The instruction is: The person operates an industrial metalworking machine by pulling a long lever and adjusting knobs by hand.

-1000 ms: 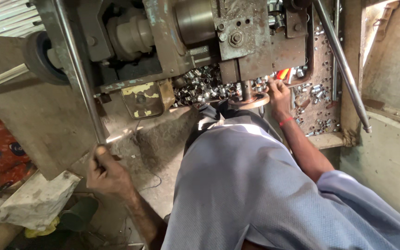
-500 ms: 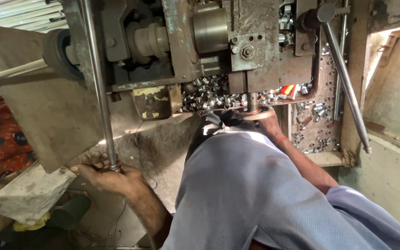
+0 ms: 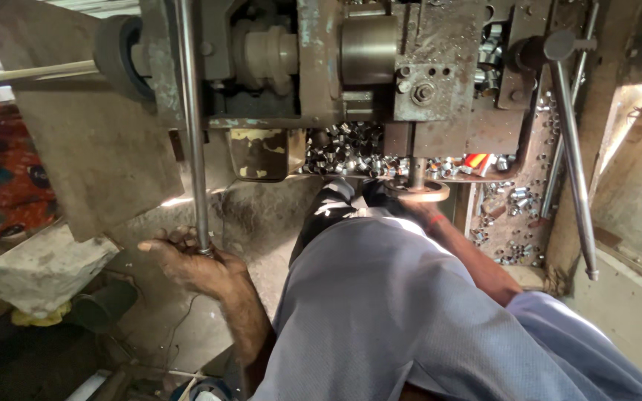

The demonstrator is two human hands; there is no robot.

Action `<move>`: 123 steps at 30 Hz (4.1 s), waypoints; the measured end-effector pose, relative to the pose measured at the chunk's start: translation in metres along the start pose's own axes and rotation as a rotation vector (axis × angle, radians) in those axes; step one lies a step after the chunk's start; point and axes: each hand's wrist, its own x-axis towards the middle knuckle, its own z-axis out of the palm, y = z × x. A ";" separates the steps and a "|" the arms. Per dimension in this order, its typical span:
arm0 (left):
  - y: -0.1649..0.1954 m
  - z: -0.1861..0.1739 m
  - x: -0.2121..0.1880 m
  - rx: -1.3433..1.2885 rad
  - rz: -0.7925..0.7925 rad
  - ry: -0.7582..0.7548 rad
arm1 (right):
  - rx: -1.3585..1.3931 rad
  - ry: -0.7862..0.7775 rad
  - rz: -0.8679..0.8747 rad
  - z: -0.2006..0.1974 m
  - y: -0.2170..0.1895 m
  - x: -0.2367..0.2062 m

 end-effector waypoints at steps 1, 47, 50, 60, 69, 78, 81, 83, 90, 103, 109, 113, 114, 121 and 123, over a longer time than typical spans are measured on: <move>0.000 0.002 0.002 -0.103 -0.020 -0.009 | -0.069 0.018 0.002 -0.002 0.002 -0.003; -0.017 -0.009 0.175 -0.411 -0.060 -0.152 | -0.734 0.150 -0.021 0.019 -0.060 0.038; -0.015 -0.007 0.176 -0.376 -0.017 -0.154 | -0.715 0.145 -0.006 0.019 -0.062 0.040; -0.022 0.008 0.211 -0.418 0.082 -0.051 | -0.574 0.150 0.050 0.012 -0.067 0.053; -0.045 0.020 0.257 -0.210 0.364 0.000 | -0.343 0.179 0.120 0.003 -0.069 0.074; -0.042 0.039 0.306 -0.489 0.042 0.118 | -0.195 0.217 0.193 0.002 -0.065 0.083; -0.048 0.037 0.307 -0.470 0.063 0.128 | -0.101 0.216 0.204 0.005 -0.066 0.086; -0.049 0.034 0.306 -0.465 0.060 0.121 | 0.014 0.203 0.206 0.009 -0.073 0.087; -0.047 0.037 0.303 -0.426 0.055 0.156 | 0.582 0.048 0.375 0.006 -0.089 0.039; -0.043 0.042 0.301 -0.390 -0.007 0.203 | 0.169 0.015 0.423 0.007 -0.075 0.059; -0.045 0.044 0.300 -0.382 0.083 0.205 | 0.687 0.151 0.519 -0.018 -0.055 -0.005; -0.046 0.044 0.299 -0.422 0.037 0.215 | 0.579 0.266 0.668 -0.037 -0.034 -0.012; -0.045 0.043 0.299 -0.431 0.031 0.212 | 0.564 0.311 0.643 -0.038 -0.031 -0.010; -0.044 0.041 0.302 -0.423 0.053 0.188 | 0.453 0.510 0.393 -0.024 -0.032 0.027; -0.044 0.040 0.302 -0.424 0.064 0.183 | 0.499 0.510 0.336 -0.016 -0.042 0.040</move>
